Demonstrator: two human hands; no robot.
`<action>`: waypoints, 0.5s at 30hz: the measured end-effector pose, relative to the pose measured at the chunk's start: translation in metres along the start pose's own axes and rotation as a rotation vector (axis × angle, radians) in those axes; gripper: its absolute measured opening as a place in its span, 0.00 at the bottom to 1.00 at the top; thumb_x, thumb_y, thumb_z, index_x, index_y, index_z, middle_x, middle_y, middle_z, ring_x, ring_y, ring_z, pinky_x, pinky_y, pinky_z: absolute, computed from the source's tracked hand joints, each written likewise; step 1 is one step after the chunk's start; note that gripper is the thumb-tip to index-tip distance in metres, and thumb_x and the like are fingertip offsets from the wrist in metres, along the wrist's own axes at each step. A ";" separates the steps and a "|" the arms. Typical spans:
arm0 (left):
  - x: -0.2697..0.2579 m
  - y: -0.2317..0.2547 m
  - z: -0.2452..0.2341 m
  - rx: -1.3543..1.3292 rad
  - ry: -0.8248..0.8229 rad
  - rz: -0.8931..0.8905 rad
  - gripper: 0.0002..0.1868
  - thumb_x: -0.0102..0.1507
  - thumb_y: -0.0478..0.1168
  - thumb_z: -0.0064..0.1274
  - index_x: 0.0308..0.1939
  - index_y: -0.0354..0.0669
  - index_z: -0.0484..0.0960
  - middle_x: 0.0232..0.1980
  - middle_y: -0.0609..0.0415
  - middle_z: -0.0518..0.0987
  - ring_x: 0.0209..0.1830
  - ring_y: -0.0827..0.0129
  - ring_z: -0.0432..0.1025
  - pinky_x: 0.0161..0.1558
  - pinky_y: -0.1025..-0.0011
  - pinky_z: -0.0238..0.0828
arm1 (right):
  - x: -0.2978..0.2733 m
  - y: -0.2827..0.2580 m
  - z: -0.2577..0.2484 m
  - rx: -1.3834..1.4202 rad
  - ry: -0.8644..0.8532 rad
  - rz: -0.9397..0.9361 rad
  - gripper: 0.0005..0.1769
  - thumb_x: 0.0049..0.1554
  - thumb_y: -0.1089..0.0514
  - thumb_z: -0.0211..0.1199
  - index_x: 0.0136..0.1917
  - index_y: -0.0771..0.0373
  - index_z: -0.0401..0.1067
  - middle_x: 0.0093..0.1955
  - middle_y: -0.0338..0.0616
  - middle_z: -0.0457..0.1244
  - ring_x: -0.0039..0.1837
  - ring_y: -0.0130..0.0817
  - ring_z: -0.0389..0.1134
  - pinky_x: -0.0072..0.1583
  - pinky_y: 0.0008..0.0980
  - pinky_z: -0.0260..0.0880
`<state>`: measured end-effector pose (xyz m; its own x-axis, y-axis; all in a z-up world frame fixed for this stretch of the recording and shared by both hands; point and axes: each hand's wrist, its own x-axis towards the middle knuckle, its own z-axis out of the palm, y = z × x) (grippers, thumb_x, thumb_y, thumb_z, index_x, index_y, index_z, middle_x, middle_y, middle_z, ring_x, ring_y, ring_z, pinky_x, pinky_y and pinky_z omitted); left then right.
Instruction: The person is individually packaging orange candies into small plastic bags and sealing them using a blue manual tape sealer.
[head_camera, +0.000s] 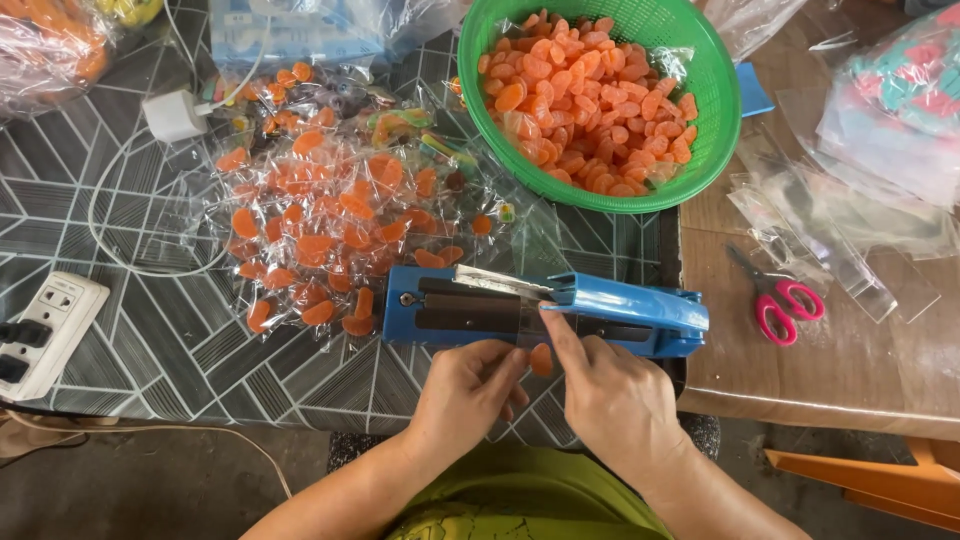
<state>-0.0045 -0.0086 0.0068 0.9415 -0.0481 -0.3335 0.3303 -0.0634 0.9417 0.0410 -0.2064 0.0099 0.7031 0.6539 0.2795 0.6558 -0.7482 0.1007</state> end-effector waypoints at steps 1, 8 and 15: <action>0.000 -0.001 0.000 -0.013 0.001 0.008 0.16 0.71 0.47 0.48 0.48 0.44 0.87 0.30 0.54 0.85 0.25 0.69 0.77 0.31 0.63 0.81 | 0.004 -0.004 -0.002 -0.082 0.040 -0.034 0.31 0.65 0.53 0.59 0.80 0.53 0.60 0.30 0.32 0.58 0.26 0.28 0.58 0.25 0.31 0.57; 0.000 0.005 -0.002 -0.016 0.020 -0.022 0.16 0.71 0.48 0.49 0.41 0.42 0.88 0.27 0.54 0.85 0.21 0.72 0.76 0.28 0.70 0.77 | 0.011 -0.013 -0.001 -0.093 0.037 -0.054 0.37 0.59 0.62 0.57 0.81 0.51 0.58 0.32 0.34 0.57 0.28 0.29 0.58 0.26 0.29 0.59; -0.003 0.006 -0.004 0.092 -0.024 0.112 0.14 0.72 0.45 0.47 0.49 0.48 0.88 0.26 0.56 0.78 0.22 0.67 0.69 0.28 0.60 0.68 | -0.013 0.009 -0.019 0.163 0.148 0.115 0.23 0.59 0.67 0.58 0.67 0.57 0.73 0.38 0.35 0.68 0.32 0.28 0.66 0.30 0.28 0.65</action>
<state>-0.0052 -0.0052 0.0138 0.9700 -0.0833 -0.2284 0.2147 -0.1471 0.9655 0.0321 -0.2240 0.0256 0.7353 0.5330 0.4186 0.6183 -0.7806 -0.0920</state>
